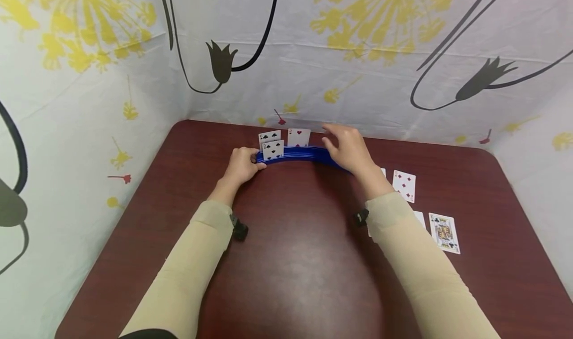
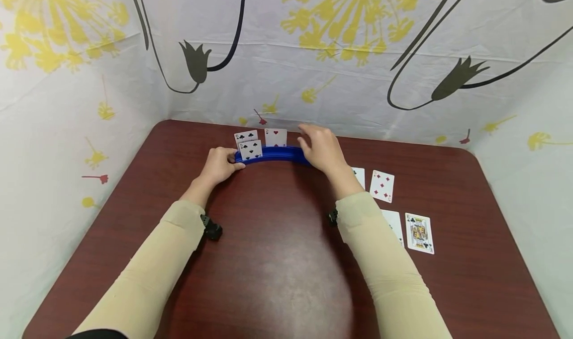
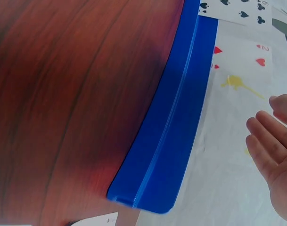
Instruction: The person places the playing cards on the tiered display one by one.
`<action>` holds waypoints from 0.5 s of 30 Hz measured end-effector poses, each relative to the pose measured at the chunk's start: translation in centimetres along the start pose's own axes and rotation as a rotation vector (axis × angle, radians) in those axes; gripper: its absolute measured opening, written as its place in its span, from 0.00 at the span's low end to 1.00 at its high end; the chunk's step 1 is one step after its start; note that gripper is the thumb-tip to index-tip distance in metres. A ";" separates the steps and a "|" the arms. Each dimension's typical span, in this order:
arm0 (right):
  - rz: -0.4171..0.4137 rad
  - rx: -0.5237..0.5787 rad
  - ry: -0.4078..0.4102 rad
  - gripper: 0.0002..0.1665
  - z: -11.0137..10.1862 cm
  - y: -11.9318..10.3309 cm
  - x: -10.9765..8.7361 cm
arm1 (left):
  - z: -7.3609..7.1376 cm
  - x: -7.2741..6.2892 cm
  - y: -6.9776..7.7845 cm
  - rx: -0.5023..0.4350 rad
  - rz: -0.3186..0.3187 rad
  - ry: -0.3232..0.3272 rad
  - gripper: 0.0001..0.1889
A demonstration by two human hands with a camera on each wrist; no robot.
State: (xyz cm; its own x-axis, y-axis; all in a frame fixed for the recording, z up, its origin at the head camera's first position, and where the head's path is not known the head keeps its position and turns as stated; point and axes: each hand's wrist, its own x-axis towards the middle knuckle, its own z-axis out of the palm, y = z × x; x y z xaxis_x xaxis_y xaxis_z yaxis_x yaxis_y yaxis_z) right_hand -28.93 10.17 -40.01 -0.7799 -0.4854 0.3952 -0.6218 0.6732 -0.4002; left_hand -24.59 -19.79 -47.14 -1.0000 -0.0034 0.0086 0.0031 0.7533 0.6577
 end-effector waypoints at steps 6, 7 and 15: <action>0.006 0.000 0.027 0.20 -0.6 0.9 -1.0 | 0.0 0.0 0.2 0.021 -0.005 0.001 0.26; 0.012 -0.004 0.030 0.20 -0.8 1.1 -1.2 | 0.0 0.0 0.3 0.020 -0.004 0.001 0.26; 0.065 -0.041 0.023 0.19 -2.0 3.0 -3.2 | -0.7 0.0 0.8 0.058 -0.009 -0.043 0.27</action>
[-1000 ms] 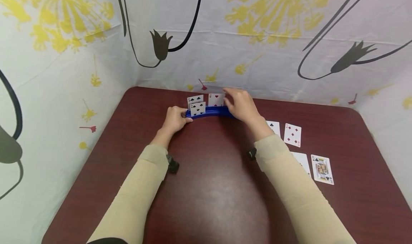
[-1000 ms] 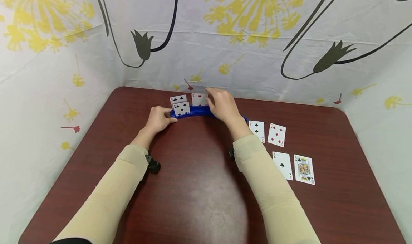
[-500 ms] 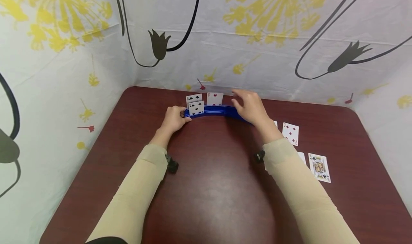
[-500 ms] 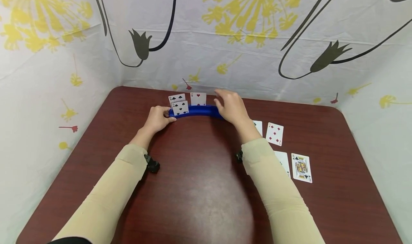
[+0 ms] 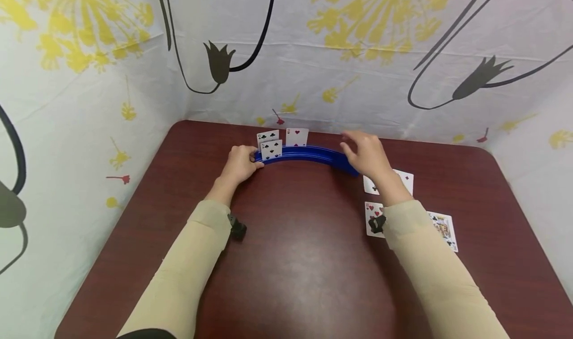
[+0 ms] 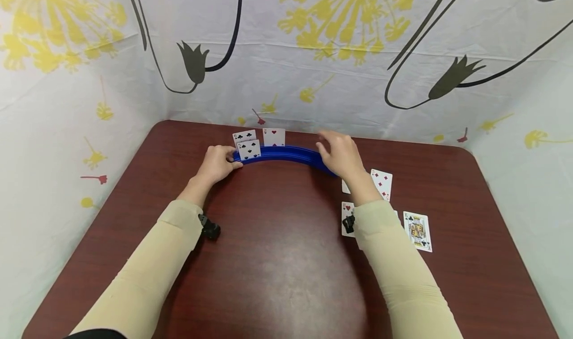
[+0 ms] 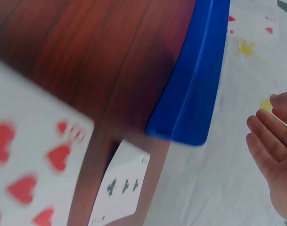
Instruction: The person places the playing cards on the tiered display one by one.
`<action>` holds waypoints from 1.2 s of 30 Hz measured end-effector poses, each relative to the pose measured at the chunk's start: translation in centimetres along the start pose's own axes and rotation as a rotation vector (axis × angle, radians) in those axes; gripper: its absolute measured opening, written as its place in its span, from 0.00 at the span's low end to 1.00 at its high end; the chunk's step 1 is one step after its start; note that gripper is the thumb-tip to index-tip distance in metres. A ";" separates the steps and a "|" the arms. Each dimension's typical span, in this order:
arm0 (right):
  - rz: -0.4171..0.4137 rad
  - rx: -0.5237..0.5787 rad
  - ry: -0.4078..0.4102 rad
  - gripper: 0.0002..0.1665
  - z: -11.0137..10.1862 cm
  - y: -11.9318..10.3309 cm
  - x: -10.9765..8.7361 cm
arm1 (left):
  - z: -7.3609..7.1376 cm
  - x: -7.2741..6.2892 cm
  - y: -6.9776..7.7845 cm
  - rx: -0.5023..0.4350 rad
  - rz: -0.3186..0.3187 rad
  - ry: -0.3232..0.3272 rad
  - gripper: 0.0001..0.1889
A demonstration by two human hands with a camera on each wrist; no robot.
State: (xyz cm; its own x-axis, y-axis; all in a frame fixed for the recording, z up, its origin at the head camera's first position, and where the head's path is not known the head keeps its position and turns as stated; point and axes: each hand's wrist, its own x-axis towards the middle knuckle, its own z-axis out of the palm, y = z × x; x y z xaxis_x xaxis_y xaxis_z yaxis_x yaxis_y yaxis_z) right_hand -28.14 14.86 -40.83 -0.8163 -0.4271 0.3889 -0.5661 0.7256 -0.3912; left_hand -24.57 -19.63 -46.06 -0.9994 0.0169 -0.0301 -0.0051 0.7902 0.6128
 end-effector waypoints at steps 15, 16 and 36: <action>0.036 -0.013 0.030 0.19 -2.0 2.7 -2.3 | -0.5 0.0 -0.1 0.052 0.061 -0.086 0.25; 0.043 -0.013 0.030 0.19 -2.2 2.8 -2.4 | -0.5 0.0 -0.1 0.051 0.061 -0.084 0.25; 0.114 -0.031 0.033 0.18 -4.0 5.0 -4.5 | -0.3 0.1 -0.1 0.043 0.058 -0.049 0.25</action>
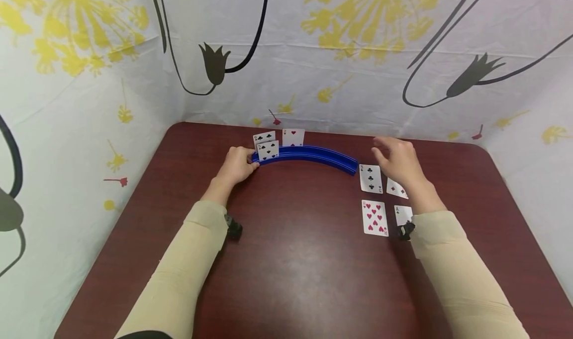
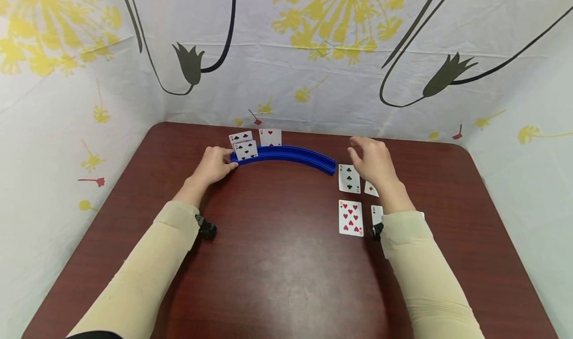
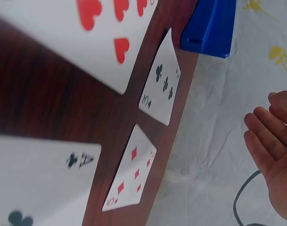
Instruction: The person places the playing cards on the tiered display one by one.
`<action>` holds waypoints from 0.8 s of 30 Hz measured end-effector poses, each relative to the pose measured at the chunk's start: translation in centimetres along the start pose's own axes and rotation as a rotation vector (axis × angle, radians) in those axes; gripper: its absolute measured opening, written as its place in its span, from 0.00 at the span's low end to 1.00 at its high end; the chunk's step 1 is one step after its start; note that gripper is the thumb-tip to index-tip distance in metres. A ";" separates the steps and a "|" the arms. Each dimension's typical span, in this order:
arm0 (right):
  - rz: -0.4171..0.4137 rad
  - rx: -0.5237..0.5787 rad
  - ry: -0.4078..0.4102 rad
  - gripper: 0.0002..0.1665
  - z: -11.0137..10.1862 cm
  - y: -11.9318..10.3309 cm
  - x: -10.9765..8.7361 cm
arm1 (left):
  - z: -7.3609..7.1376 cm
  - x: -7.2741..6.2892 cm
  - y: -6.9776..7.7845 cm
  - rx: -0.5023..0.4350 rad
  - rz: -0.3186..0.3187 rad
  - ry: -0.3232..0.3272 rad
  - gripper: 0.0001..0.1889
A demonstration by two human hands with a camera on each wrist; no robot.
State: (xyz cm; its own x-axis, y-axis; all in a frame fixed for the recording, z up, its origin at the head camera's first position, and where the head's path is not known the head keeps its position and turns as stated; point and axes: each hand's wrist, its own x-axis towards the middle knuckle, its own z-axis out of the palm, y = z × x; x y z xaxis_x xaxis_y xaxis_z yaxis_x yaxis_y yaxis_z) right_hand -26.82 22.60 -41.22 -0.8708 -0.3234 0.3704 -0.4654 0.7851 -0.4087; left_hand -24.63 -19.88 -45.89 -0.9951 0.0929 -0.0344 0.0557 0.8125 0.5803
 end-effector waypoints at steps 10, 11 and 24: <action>0.025 -0.008 -0.012 0.16 -1.2 0.9 -0.9 | -0.2 -0.1 -0.1 -0.006 0.000 -0.005 0.25; 0.025 -0.012 -0.011 0.16 -1.3 1.0 -1.1 | -0.2 -0.1 -0.1 -0.005 0.005 -0.004 0.25; 0.063 -0.023 -0.003 0.17 -2.8 1.9 -3.7 | -0.1 0.1 -0.1 0.000 0.015 0.000 0.24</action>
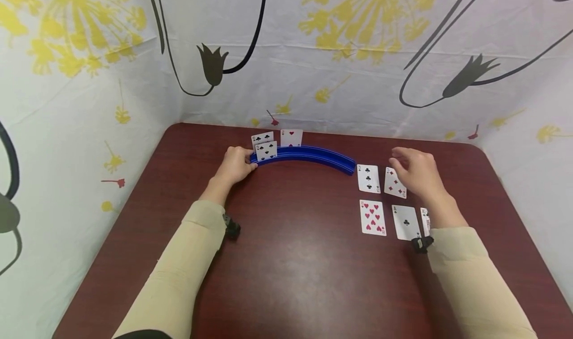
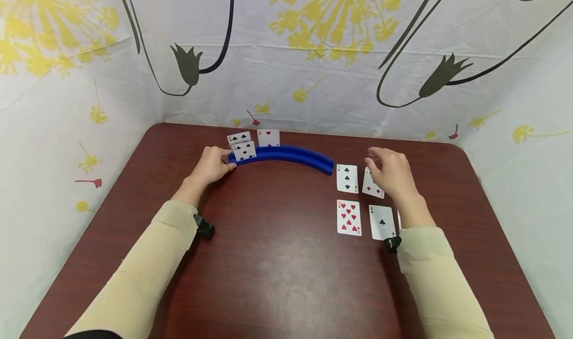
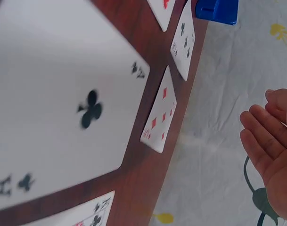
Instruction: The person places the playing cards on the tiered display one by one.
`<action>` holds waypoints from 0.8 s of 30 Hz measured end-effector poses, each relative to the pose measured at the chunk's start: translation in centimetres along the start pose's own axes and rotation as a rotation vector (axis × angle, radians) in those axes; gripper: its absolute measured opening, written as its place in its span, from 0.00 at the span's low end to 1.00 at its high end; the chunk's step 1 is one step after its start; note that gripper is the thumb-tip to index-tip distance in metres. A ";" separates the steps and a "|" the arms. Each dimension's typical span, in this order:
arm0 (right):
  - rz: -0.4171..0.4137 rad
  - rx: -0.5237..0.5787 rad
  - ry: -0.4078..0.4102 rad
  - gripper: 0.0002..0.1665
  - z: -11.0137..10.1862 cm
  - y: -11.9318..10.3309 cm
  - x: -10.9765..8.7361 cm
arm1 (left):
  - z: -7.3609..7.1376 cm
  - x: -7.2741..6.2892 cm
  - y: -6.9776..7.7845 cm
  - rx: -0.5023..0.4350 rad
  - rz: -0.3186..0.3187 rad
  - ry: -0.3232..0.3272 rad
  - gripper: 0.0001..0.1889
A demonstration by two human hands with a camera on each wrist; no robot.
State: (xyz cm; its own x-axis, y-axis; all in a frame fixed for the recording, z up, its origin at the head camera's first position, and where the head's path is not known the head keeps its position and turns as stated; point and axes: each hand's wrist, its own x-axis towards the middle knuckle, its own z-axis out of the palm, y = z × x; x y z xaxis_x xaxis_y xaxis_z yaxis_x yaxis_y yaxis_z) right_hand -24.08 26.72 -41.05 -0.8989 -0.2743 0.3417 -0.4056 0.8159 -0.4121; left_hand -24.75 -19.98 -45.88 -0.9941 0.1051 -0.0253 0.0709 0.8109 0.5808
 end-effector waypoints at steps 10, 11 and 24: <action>0.033 0.002 -0.019 0.17 -0.6 0.9 -1.5 | -0.1 0.0 -0.1 0.014 0.000 -0.001 0.24; 0.031 -0.001 -0.021 0.17 -0.7 1.0 -1.6 | 0.0 0.0 -0.1 0.015 0.001 0.000 0.24; 0.023 -0.024 -0.008 0.16 -1.1 2.0 -3.1 | 0.0 0.0 0.0 0.022 0.007 0.000 0.24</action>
State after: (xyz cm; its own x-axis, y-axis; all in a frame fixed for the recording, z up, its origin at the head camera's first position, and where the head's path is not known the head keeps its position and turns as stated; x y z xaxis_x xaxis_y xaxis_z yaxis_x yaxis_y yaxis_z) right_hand -21.93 29.73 -41.94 -0.9094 -0.2595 0.3252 -0.3808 0.8338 -0.3997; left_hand -24.71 -19.99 -45.90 -0.9937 0.1103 -0.0213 0.0792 0.8224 0.5634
